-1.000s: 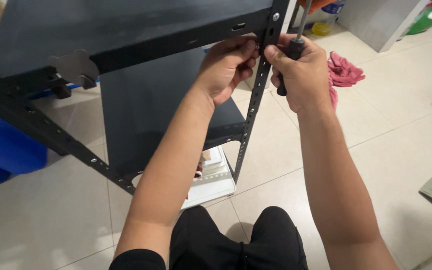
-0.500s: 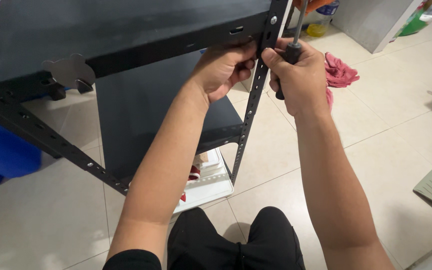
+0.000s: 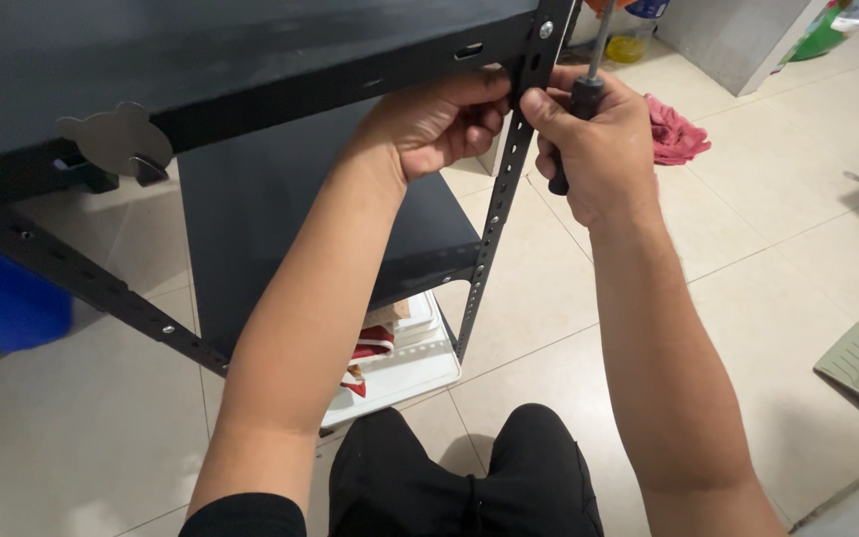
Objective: The person assembles a metal shelving unit by inserting screws into the vertical uprights and tightening them with a screwdriver. They work on multiple connection points along the frame, securing the shelves to the uprights.
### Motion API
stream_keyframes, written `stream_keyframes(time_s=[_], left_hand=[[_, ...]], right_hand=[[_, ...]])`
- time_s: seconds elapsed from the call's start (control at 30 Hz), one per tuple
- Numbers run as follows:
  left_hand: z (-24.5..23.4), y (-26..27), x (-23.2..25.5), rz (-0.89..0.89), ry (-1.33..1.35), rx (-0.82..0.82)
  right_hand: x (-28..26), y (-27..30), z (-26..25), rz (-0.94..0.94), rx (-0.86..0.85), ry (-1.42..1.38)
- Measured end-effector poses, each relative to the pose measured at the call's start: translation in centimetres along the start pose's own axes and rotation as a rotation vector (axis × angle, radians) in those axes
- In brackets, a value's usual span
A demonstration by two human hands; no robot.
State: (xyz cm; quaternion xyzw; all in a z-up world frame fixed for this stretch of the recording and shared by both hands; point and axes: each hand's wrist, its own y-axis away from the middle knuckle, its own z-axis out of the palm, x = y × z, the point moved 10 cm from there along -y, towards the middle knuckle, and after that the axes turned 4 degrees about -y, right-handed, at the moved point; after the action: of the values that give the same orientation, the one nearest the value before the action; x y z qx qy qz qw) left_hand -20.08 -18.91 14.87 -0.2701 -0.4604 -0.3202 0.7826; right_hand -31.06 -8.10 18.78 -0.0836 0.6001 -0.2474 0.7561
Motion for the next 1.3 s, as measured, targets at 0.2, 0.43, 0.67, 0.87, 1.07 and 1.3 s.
stream_keyframes(time_s=[0.2,0.43,0.67,0.87,1.07,1.3], left_hand=[[-0.3,-0.5,0.4,0.063,-0.065,-0.022],[-0.1,-0.9,0.1,0.01,-0.178,-0.098],[1.1,0.2,0.6,0.059,-0.076,-0.142],[0.9,-0.1,0.0,-0.022,-0.116,-0.096],[1.3,1.0,0.6,0.099,-0.081,-0.102],[1.0,0.0,-1.0,-0.007,0.002,-0.066]], right_hand=[[0.1,0.0,-0.1,0.007,0.022,0.016],[0.1,-0.2,0.1,0.005,-0.002,0.007],[-0.6,0.3,0.2,0.004,0.028,0.07],[-0.9,0.1,0.1,-0.028,0.049,0.131],[-1.0,0.0,0.1,-0.02,0.029,0.125],[-1.3,-0.1,0.2,-0.034,0.021,0.172]])
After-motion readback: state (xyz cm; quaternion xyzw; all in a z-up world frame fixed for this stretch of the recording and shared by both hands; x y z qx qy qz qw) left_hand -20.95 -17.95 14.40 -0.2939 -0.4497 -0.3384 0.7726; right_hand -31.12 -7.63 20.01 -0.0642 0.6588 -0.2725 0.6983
